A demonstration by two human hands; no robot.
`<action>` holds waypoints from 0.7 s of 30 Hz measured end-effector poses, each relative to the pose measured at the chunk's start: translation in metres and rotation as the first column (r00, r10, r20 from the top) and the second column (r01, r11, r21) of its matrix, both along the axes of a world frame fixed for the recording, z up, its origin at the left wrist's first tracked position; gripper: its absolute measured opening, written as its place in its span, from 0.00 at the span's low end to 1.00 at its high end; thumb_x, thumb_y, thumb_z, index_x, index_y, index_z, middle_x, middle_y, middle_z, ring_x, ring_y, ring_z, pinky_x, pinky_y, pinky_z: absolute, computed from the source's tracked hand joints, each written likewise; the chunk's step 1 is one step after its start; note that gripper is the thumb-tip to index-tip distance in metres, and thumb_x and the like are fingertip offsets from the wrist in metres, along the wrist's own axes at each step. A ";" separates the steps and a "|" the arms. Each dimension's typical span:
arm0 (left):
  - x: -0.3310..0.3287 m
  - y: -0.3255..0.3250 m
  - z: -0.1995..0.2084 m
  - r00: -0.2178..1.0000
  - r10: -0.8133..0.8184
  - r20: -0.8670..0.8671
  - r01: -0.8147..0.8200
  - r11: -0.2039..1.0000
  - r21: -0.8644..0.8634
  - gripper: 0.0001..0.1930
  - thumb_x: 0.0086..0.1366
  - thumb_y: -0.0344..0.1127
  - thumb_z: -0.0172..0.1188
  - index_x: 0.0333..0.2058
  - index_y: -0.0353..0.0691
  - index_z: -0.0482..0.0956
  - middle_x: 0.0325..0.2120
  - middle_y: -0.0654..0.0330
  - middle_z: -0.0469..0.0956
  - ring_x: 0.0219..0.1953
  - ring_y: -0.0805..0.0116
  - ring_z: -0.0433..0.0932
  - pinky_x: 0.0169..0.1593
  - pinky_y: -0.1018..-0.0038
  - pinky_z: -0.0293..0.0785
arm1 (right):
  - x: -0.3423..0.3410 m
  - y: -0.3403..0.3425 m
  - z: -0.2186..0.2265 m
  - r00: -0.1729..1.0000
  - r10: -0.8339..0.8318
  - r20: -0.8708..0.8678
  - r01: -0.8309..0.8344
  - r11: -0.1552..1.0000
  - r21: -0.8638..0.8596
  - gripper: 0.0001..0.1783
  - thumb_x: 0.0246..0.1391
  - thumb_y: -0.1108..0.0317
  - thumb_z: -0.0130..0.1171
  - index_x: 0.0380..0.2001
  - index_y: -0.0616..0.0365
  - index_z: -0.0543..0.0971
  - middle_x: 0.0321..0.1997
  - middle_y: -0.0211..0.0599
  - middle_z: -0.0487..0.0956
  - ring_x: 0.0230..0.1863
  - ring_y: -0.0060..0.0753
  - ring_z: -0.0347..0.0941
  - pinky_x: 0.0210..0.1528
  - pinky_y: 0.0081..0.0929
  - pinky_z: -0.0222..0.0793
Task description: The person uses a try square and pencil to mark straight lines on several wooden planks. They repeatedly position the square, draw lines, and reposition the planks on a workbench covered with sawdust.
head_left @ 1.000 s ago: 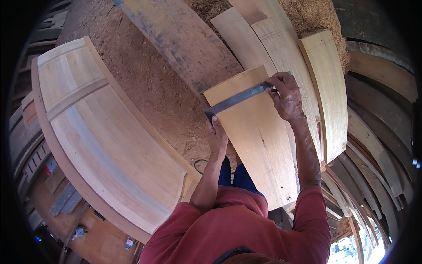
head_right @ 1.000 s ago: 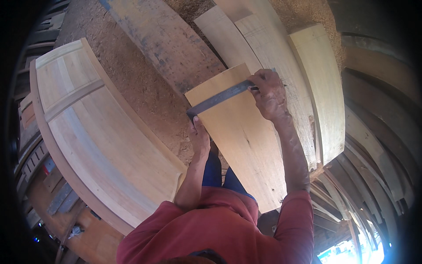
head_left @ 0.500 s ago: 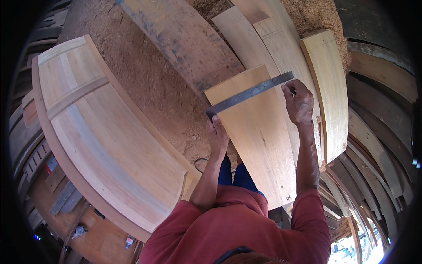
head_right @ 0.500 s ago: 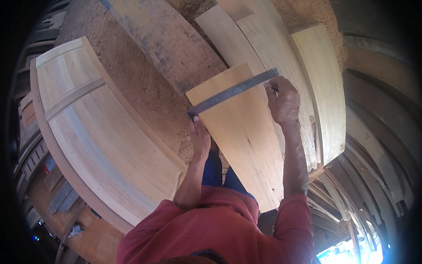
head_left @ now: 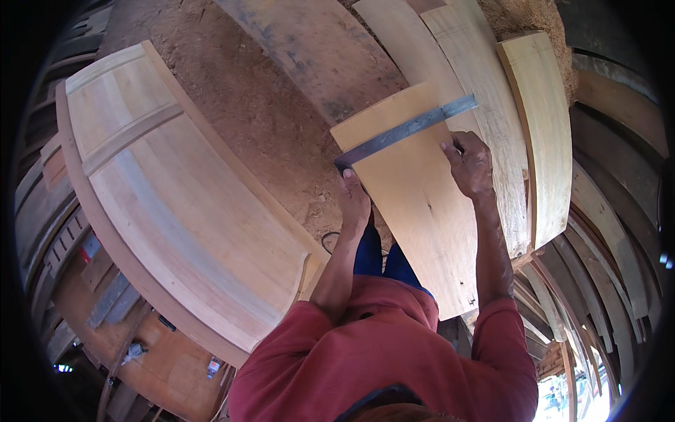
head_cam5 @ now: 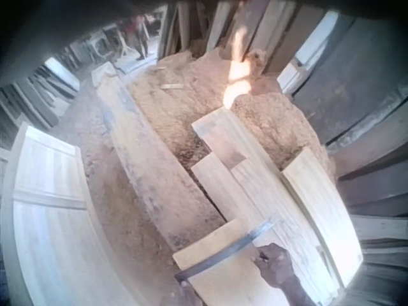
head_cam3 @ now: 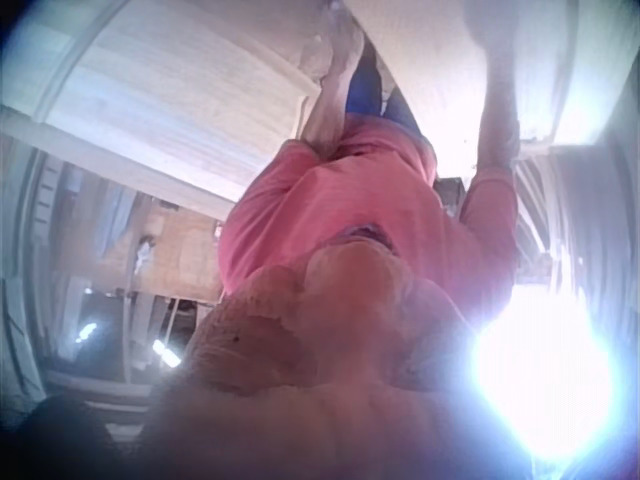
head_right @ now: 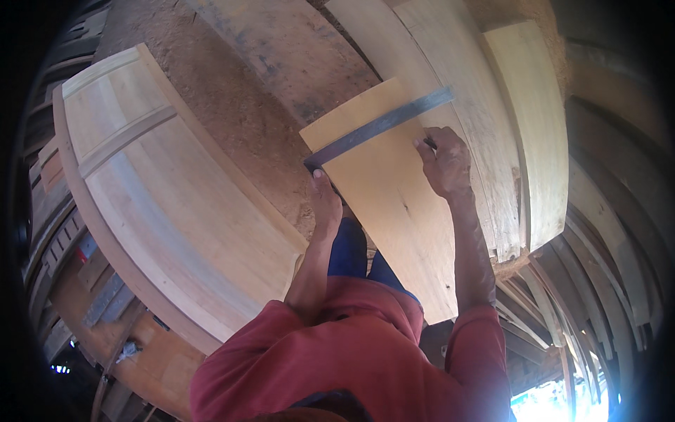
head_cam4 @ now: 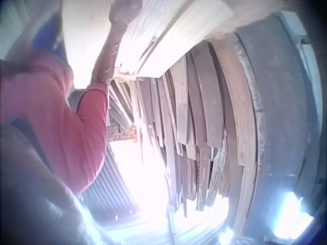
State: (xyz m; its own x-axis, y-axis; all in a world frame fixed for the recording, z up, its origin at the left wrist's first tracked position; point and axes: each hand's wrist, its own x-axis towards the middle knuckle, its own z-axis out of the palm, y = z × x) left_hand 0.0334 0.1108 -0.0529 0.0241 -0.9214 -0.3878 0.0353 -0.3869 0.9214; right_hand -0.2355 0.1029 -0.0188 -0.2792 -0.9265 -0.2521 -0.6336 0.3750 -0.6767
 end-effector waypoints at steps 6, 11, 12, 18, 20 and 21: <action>0.022 0.016 -0.001 0.990 0.112 -0.081 -0.110 0.993 0.033 0.23 0.86 0.49 0.45 0.61 0.34 0.75 0.50 0.61 0.84 0.49 0.74 0.80 0.54 0.72 0.76 | 0.026 -0.001 -0.004 0.998 -0.025 0.055 0.026 1.000 -0.014 0.11 0.59 0.68 0.74 0.38 0.63 0.83 0.32 0.49 0.81 0.33 0.52 0.78 0.38 0.46 0.73; 0.019 0.020 -0.007 0.979 0.140 -0.149 -0.134 0.990 0.049 0.21 0.86 0.47 0.46 0.61 0.35 0.75 0.48 0.62 0.84 0.48 0.76 0.80 0.52 0.74 0.77 | 0.025 -0.001 -0.006 1.000 -0.010 0.007 0.010 1.000 0.001 0.11 0.58 0.69 0.74 0.38 0.63 0.84 0.31 0.49 0.81 0.32 0.51 0.79 0.37 0.45 0.73; 0.019 0.020 -0.008 0.981 0.131 -0.146 -0.125 0.991 0.050 0.21 0.86 0.47 0.47 0.61 0.36 0.75 0.48 0.62 0.84 0.47 0.76 0.80 0.51 0.74 0.77 | 0.025 -0.001 -0.006 1.000 -0.013 0.005 0.013 1.000 0.009 0.11 0.58 0.69 0.74 0.39 0.63 0.84 0.31 0.49 0.81 0.33 0.51 0.79 0.37 0.45 0.74; 0.022 0.022 -0.009 0.973 0.149 -0.177 -0.130 0.985 0.117 0.21 0.85 0.49 0.50 0.60 0.37 0.77 0.49 0.64 0.85 0.47 0.76 0.81 0.52 0.73 0.78 | 0.027 0.000 -0.005 1.000 -0.023 -0.007 0.023 1.000 0.009 0.11 0.58 0.69 0.74 0.40 0.63 0.84 0.32 0.49 0.81 0.33 0.50 0.79 0.38 0.45 0.74; 0.022 0.022 -0.009 0.974 0.141 -0.180 -0.122 0.986 0.112 0.21 0.85 0.48 0.50 0.60 0.37 0.77 0.49 0.64 0.85 0.47 0.77 0.81 0.51 0.73 0.78 | 0.028 -0.001 -0.003 0.999 -0.017 -0.032 0.017 1.000 0.009 0.11 0.58 0.69 0.74 0.40 0.63 0.84 0.33 0.49 0.82 0.34 0.50 0.80 0.37 0.45 0.74; 0.022 0.021 -0.009 0.974 0.132 -0.186 -0.113 0.988 0.107 0.21 0.85 0.48 0.50 0.60 0.37 0.77 0.49 0.64 0.85 0.48 0.77 0.81 0.52 0.73 0.78 | 0.029 -0.001 -0.002 0.999 -0.012 -0.043 0.012 1.000 0.006 0.11 0.58 0.69 0.74 0.40 0.63 0.84 0.33 0.49 0.82 0.34 0.50 0.80 0.37 0.45 0.74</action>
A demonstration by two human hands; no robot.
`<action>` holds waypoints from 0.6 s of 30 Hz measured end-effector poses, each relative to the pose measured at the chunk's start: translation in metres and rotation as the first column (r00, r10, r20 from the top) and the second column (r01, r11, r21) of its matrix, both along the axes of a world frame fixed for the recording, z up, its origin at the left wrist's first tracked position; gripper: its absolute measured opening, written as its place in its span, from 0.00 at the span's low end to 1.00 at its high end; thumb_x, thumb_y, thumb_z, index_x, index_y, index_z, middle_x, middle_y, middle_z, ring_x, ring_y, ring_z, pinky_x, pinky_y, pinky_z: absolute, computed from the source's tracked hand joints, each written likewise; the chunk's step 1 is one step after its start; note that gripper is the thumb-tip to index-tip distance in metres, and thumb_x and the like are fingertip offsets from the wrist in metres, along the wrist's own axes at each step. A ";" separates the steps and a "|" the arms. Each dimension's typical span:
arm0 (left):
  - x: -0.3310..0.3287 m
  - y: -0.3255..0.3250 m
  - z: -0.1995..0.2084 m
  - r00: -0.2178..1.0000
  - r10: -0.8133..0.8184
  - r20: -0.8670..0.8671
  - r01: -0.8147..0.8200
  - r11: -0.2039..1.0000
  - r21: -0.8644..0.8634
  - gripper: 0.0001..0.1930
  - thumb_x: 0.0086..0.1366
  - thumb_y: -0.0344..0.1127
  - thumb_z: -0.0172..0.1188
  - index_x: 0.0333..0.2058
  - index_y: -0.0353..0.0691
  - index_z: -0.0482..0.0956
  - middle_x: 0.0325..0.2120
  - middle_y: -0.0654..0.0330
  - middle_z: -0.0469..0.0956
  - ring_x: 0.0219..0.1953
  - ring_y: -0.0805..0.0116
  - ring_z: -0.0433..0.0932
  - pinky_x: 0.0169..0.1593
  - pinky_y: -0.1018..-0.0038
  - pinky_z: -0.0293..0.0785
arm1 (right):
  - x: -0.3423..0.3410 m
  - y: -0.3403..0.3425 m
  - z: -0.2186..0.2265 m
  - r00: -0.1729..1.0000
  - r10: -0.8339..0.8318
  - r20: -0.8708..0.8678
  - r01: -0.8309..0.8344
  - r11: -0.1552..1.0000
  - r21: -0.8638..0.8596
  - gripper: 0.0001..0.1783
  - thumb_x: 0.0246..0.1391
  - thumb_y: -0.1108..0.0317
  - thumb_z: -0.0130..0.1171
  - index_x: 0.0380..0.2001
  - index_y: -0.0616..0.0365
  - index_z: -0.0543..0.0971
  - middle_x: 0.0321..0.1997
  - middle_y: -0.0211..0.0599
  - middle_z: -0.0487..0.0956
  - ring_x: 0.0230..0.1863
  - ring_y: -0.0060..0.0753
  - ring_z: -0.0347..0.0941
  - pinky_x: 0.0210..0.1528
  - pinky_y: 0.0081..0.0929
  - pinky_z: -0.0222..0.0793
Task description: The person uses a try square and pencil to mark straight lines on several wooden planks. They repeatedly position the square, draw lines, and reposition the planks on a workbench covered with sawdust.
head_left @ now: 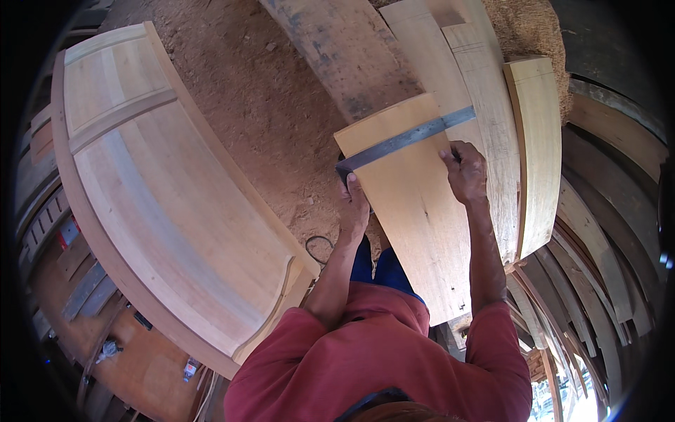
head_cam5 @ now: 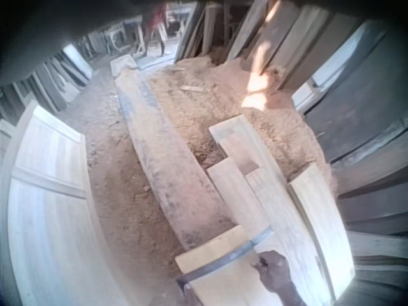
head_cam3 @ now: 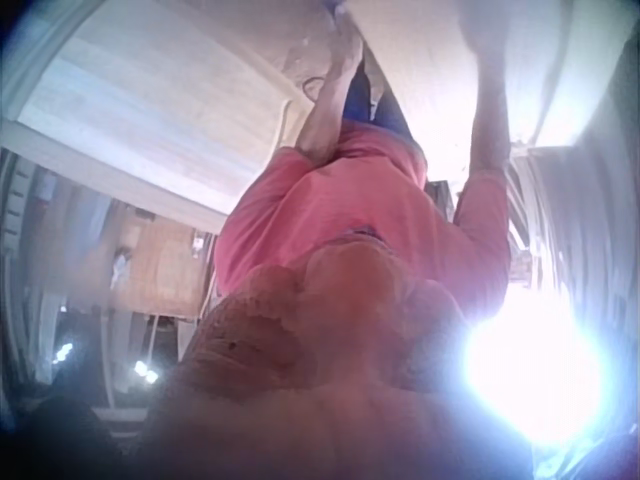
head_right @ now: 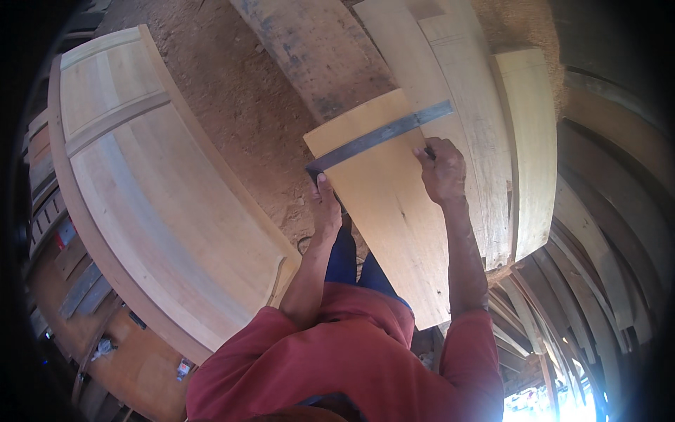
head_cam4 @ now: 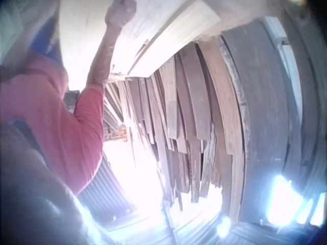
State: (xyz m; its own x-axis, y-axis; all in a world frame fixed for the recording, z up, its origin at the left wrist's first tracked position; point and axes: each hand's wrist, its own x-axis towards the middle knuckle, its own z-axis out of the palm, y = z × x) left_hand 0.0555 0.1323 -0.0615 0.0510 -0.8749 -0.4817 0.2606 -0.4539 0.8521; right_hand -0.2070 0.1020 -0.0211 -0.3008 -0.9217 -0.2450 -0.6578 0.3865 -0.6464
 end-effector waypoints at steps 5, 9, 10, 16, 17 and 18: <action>-0.002 -0.002 0.007 1.000 -0.007 0.000 0.007 1.000 0.005 0.22 0.85 0.49 0.48 0.60 0.37 0.76 0.49 0.63 0.84 0.48 0.76 0.81 0.52 0.74 0.77 | 0.003 -0.003 0.003 1.000 0.010 -0.013 -0.010 1.000 -0.002 0.12 0.58 0.68 0.74 0.40 0.63 0.85 0.33 0.49 0.82 0.34 0.51 0.79 0.38 0.46 0.74; -0.005 -0.006 0.011 1.000 -0.001 0.014 0.001 1.000 0.002 0.23 0.86 0.50 0.45 0.60 0.36 0.75 0.48 0.62 0.84 0.47 0.77 0.80 0.50 0.74 0.76 | 0.001 -0.004 0.005 1.000 0.017 -0.006 -0.017 1.000 0.008 0.11 0.59 0.68 0.73 0.40 0.63 0.85 0.33 0.49 0.82 0.34 0.53 0.79 0.38 0.47 0.73; -0.005 -0.006 0.012 1.000 0.001 0.014 -0.001 1.000 0.004 0.23 0.86 0.50 0.44 0.60 0.36 0.75 0.48 0.61 0.83 0.48 0.76 0.80 0.51 0.73 0.76 | 0.001 -0.003 0.006 1.000 0.028 -0.012 -0.028 1.000 0.003 0.11 0.59 0.68 0.73 0.40 0.62 0.85 0.33 0.49 0.82 0.34 0.53 0.79 0.39 0.47 0.73; -0.001 -0.006 0.011 0.993 -0.049 0.107 0.054 0.997 -0.046 0.23 0.85 0.51 0.48 0.60 0.37 0.77 0.52 0.62 0.84 0.51 0.74 0.81 0.55 0.73 0.76 | 0.003 -0.003 0.004 1.000 0.007 -0.030 -0.007 1.000 0.012 0.10 0.60 0.68 0.72 0.42 0.62 0.85 0.32 0.49 0.81 0.34 0.52 0.78 0.38 0.47 0.73; -0.001 -0.006 0.011 0.996 -0.042 0.073 0.044 0.999 -0.026 0.23 0.85 0.51 0.48 0.60 0.37 0.77 0.51 0.62 0.84 0.51 0.75 0.81 0.55 0.73 0.76 | 0.003 -0.003 0.003 1.000 0.001 -0.017 -0.001 1.000 0.014 0.11 0.60 0.68 0.72 0.42 0.62 0.85 0.32 0.49 0.81 0.34 0.52 0.78 0.38 0.47 0.73; -0.001 -0.005 0.011 0.999 -0.038 0.035 0.038 0.999 0.001 0.23 0.85 0.51 0.49 0.60 0.37 0.77 0.51 0.62 0.84 0.50 0.75 0.81 0.54 0.73 0.76 | 0.004 -0.002 0.003 1.000 -0.011 -0.002 0.011 1.000 0.011 0.11 0.60 0.68 0.72 0.42 0.62 0.85 0.32 0.49 0.81 0.34 0.52 0.79 0.38 0.47 0.73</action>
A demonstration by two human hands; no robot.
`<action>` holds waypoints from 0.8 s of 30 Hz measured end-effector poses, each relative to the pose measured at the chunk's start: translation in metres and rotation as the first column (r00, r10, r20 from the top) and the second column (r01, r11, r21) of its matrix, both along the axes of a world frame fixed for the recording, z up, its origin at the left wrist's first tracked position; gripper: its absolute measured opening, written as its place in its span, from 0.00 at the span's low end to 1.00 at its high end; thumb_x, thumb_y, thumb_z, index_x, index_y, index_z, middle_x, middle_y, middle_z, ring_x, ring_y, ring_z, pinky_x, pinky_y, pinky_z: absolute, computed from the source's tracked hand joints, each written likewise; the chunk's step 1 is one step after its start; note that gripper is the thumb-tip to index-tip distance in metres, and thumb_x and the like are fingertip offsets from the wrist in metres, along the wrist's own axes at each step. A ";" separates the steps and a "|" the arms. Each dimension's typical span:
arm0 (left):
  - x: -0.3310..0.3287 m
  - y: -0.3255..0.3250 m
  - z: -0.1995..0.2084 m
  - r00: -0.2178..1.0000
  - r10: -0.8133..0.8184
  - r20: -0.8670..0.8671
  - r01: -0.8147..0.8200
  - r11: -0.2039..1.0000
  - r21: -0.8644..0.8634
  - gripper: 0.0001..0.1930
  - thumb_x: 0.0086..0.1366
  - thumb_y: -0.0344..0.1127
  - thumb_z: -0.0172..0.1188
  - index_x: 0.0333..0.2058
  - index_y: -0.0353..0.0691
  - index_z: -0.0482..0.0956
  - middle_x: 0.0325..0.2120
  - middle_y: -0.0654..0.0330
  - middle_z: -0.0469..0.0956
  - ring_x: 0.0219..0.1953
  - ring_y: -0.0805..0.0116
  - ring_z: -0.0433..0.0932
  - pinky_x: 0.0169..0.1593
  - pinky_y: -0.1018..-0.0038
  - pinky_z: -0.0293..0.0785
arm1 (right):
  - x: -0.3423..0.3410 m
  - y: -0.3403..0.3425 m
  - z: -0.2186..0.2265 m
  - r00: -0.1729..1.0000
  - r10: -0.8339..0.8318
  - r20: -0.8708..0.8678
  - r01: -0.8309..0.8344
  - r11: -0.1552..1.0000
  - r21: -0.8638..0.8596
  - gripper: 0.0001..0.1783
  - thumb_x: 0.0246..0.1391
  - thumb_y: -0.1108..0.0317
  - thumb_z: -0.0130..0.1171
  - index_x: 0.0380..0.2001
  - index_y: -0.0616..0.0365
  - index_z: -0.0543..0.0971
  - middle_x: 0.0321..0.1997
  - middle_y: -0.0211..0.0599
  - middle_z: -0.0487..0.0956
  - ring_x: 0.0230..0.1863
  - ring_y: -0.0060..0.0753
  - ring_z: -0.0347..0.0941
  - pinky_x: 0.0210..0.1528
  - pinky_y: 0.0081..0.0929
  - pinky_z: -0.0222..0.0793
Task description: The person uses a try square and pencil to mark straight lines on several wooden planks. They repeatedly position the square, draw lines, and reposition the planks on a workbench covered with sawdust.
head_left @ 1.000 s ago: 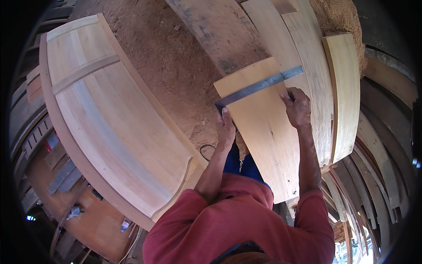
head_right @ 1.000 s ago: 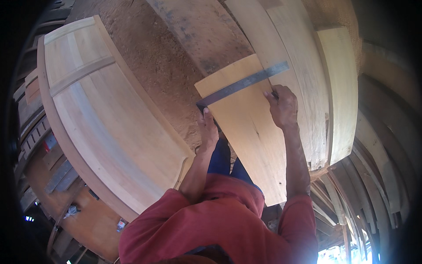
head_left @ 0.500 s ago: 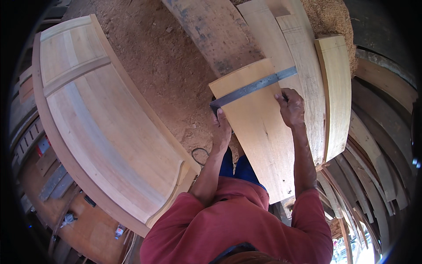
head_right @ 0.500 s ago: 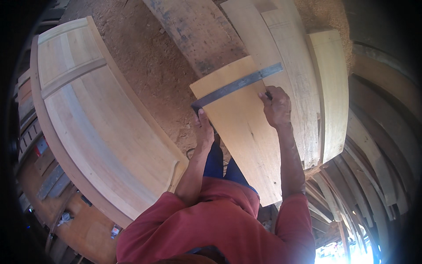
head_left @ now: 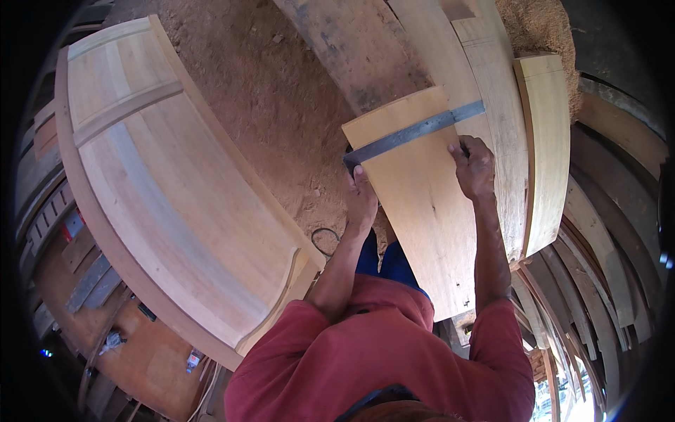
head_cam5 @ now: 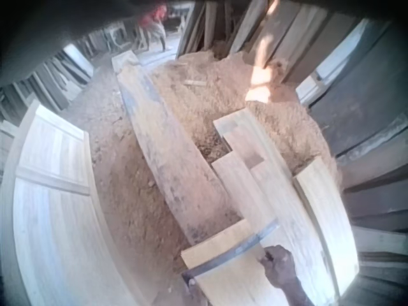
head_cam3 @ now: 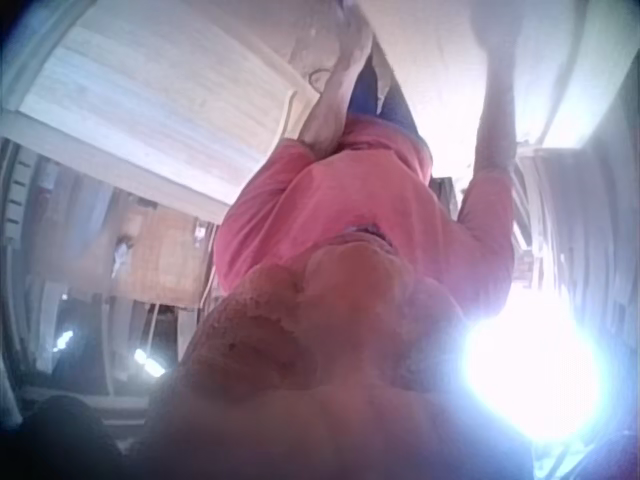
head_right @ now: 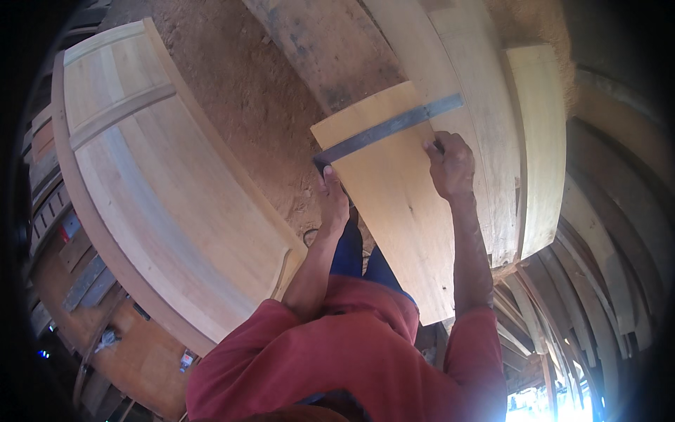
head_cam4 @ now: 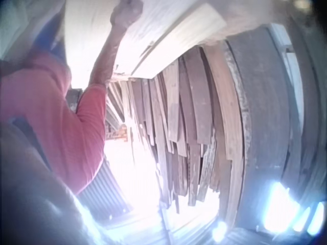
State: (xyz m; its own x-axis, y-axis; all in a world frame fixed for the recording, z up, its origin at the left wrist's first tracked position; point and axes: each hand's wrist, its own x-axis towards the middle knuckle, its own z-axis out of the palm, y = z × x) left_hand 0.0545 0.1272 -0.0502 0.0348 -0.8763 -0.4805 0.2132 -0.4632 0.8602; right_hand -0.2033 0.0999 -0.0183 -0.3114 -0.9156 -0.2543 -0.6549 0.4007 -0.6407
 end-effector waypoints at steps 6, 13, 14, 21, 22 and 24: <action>-0.006 0.001 -0.001 0.997 0.064 -0.041 -0.064 0.998 -0.004 0.23 0.85 0.51 0.49 0.58 0.36 0.77 0.48 0.63 0.85 0.47 0.76 0.81 0.51 0.74 0.77 | -0.005 0.001 -0.001 1.000 0.000 0.020 0.000 1.000 0.014 0.11 0.60 0.68 0.72 0.43 0.62 0.86 0.33 0.50 0.82 0.34 0.51 0.80 0.38 0.46 0.73; 0.000 0.002 -0.007 0.999 0.014 0.037 -0.013 1.000 -0.026 0.23 0.85 0.51 0.48 0.58 0.36 0.78 0.47 0.64 0.85 0.46 0.78 0.80 0.49 0.74 0.77 | -0.004 0.003 -0.005 0.997 -0.032 0.071 0.031 0.999 0.004 0.12 0.60 0.68 0.73 0.44 0.62 0.86 0.34 0.49 0.82 0.35 0.50 0.80 0.39 0.45 0.74; 0.000 0.002 -0.008 0.999 0.019 0.035 -0.018 0.999 -0.038 0.23 0.85 0.51 0.48 0.57 0.36 0.78 0.47 0.64 0.85 0.45 0.78 0.80 0.49 0.74 0.77 | -0.004 0.004 -0.005 0.998 -0.027 0.062 0.026 1.000 0.008 0.12 0.60 0.68 0.73 0.44 0.62 0.86 0.34 0.49 0.82 0.35 0.50 0.80 0.39 0.45 0.74; 0.001 0.002 -0.010 0.999 0.025 0.030 -0.024 0.999 -0.024 0.24 0.85 0.52 0.47 0.56 0.37 0.79 0.46 0.64 0.85 0.46 0.77 0.81 0.49 0.74 0.76 | -0.005 0.005 -0.008 0.998 -0.027 0.050 0.028 1.000 -0.014 0.13 0.58 0.68 0.74 0.45 0.62 0.85 0.33 0.49 0.82 0.34 0.51 0.80 0.38 0.45 0.74; 0.001 0.001 -0.010 0.999 0.018 0.031 -0.018 1.000 0.004 0.24 0.85 0.53 0.47 0.56 0.37 0.79 0.46 0.63 0.85 0.46 0.77 0.81 0.49 0.74 0.76 | -0.006 0.006 -0.008 0.997 -0.027 0.066 0.029 0.999 -0.023 0.14 0.58 0.68 0.74 0.45 0.62 0.85 0.33 0.49 0.82 0.34 0.51 0.79 0.38 0.45 0.74; 0.001 0.001 -0.011 0.999 0.020 0.036 -0.019 0.999 -0.043 0.25 0.84 0.54 0.48 0.56 0.37 0.79 0.47 0.64 0.85 0.47 0.77 0.81 0.50 0.73 0.76 | -0.007 0.007 -0.009 0.998 -0.021 0.051 0.021 1.000 -0.012 0.14 0.58 0.68 0.74 0.44 0.62 0.85 0.33 0.49 0.82 0.34 0.51 0.79 0.39 0.45 0.74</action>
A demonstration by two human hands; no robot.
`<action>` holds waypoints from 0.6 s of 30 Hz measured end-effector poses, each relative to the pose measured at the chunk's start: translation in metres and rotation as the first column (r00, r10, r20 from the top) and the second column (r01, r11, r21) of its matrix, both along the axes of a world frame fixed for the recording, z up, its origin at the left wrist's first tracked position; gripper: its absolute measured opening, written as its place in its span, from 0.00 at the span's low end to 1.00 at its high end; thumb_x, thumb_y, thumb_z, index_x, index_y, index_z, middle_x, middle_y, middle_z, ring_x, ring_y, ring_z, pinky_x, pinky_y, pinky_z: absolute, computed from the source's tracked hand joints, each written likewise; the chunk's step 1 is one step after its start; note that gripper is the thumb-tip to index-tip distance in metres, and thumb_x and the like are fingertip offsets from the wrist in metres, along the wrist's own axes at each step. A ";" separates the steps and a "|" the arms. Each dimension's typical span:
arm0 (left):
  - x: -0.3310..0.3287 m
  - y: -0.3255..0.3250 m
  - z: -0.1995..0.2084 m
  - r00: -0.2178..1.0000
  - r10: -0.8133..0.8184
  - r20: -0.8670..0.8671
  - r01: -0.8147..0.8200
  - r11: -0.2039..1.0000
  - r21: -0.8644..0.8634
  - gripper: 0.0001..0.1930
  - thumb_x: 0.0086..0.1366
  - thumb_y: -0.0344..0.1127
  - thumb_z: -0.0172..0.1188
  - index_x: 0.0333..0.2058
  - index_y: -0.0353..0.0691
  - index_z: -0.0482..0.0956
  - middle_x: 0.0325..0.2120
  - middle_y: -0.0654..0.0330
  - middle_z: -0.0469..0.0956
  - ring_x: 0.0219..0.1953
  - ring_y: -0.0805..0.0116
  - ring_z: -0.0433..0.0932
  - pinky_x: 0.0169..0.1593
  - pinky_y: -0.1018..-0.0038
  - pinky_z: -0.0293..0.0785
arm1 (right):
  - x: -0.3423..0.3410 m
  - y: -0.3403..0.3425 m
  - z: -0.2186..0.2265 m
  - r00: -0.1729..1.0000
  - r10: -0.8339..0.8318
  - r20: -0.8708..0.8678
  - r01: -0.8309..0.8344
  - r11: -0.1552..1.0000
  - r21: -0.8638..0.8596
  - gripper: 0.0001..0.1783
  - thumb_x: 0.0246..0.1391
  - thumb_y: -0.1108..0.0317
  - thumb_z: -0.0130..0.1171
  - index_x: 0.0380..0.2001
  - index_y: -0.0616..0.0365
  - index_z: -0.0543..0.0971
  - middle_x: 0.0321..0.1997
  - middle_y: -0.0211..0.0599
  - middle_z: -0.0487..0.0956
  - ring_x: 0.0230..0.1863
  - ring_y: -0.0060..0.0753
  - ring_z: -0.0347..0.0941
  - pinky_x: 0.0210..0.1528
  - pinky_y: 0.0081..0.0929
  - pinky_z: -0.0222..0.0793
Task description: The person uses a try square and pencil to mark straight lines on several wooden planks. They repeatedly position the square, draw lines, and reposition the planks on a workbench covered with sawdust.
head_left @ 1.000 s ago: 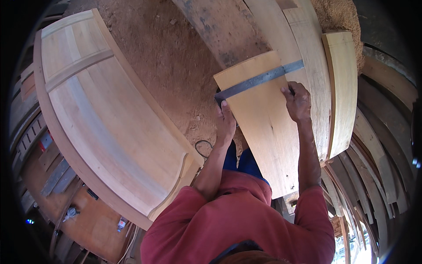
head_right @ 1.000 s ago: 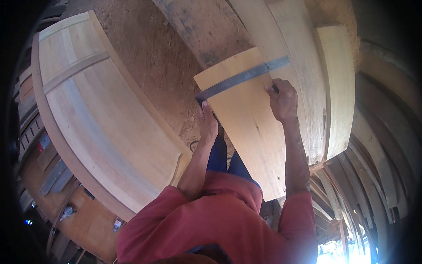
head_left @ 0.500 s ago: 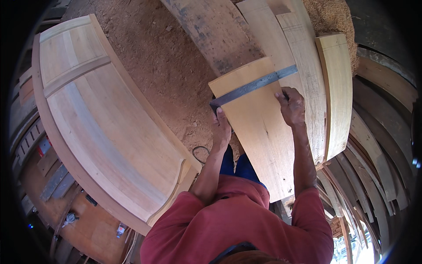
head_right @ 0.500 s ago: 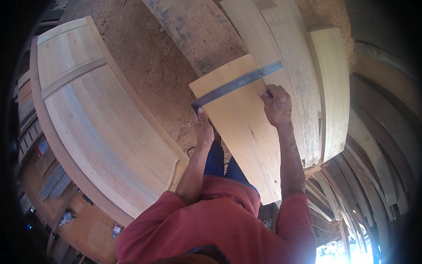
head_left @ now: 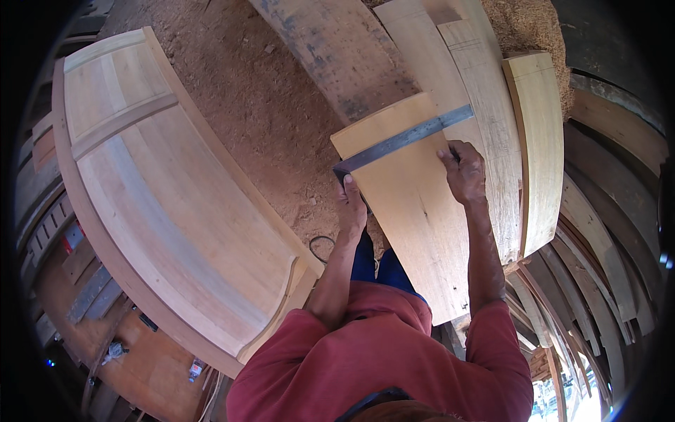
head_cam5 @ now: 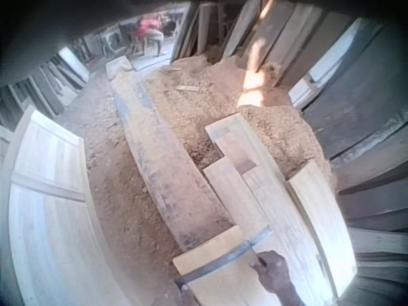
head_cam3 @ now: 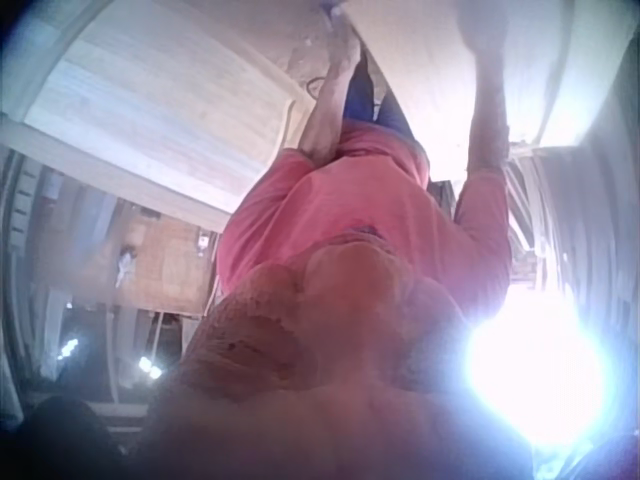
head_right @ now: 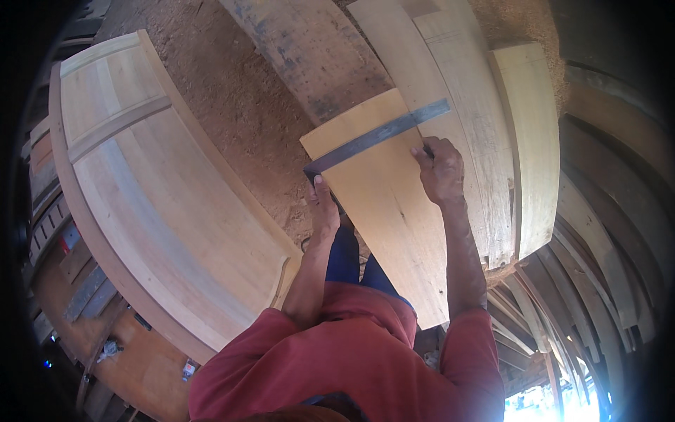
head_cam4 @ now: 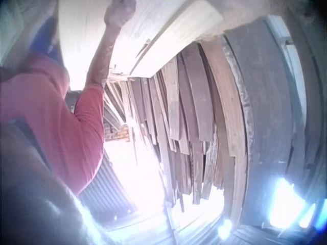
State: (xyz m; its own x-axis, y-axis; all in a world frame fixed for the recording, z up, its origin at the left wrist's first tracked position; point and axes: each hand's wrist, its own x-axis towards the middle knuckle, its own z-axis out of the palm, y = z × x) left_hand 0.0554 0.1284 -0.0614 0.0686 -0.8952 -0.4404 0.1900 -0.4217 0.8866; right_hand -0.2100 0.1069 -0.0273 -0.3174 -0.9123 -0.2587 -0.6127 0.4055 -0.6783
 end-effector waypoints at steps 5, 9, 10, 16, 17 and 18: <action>0.000 0.002 -0.003 1.000 -0.014 -0.028 0.014 1.000 -0.014 0.24 0.84 0.53 0.48 0.57 0.36 0.78 0.47 0.64 0.85 0.47 0.76 0.81 0.51 0.73 0.76 | 0.001 -0.003 0.001 1.000 0.004 -0.010 -0.004 1.000 0.024 0.14 0.58 0.68 0.74 0.45 0.62 0.85 0.35 0.49 0.82 0.37 0.53 0.80 0.40 0.46 0.75; 0.013 0.002 0.016 0.992 -0.105 0.063 0.106 0.994 -0.017 0.22 0.84 0.48 0.48 0.58 0.34 0.76 0.45 0.60 0.85 0.45 0.72 0.81 0.49 0.72 0.76 | 0.023 0.002 0.031 0.993 0.022 -0.117 -0.034 0.994 -0.105 0.21 0.57 0.68 0.75 0.52 0.63 0.82 0.45 0.52 0.81 0.41 0.55 0.82 0.44 0.47 0.79; 0.016 0.001 0.025 0.984 -0.146 0.103 0.150 0.988 -0.029 0.22 0.84 0.48 0.50 0.57 0.33 0.76 0.44 0.58 0.85 0.44 0.69 0.82 0.49 0.71 0.76 | 0.034 0.007 0.046 0.987 0.021 -0.160 -0.051 0.982 -0.184 0.24 0.57 0.68 0.75 0.54 0.63 0.81 0.47 0.53 0.81 0.43 0.55 0.82 0.45 0.46 0.80; 0.000 0.027 0.087 0.704 -0.580 0.411 0.700 0.664 -0.263 0.16 0.72 0.36 0.65 0.50 0.32 0.73 0.36 0.49 0.79 0.35 0.49 0.79 0.42 0.64 0.78 | 0.101 0.043 0.108 0.879 0.030 0.475 -0.048 0.999 0.024 0.25 0.58 0.60 0.76 0.53 0.65 0.82 0.44 0.51 0.81 0.44 0.48 0.83 0.48 0.38 0.79; 0.000 0.035 0.092 0.656 -0.640 0.401 0.749 0.615 -0.244 0.16 0.71 0.35 0.66 0.49 0.32 0.73 0.36 0.50 0.79 0.35 0.51 0.80 0.41 0.64 0.78 | 0.099 0.046 0.110 0.847 -0.159 0.508 0.034 0.969 0.246 0.22 0.60 0.61 0.74 0.49 0.66 0.83 0.39 0.49 0.82 0.41 0.46 0.82 0.44 0.37 0.78; 0.003 0.043 0.093 0.596 -0.701 0.392 0.800 0.559 -0.217 0.16 0.71 0.34 0.67 0.49 0.32 0.72 0.37 0.50 0.79 0.34 0.53 0.80 0.40 0.64 0.79 | 0.092 0.054 0.115 0.855 -0.191 0.481 0.141 0.980 0.139 0.17 0.61 0.61 0.73 0.44 0.65 0.83 0.34 0.46 0.80 0.35 0.43 0.80 0.40 0.38 0.76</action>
State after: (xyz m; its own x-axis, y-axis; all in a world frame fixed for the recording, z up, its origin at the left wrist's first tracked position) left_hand 0.0579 0.1717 0.0313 -0.6461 -0.7433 -0.1731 -0.2837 0.0234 0.9586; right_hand -0.1177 0.1612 0.0878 -0.2711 -0.8206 -0.5032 -0.1291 0.5490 -0.8258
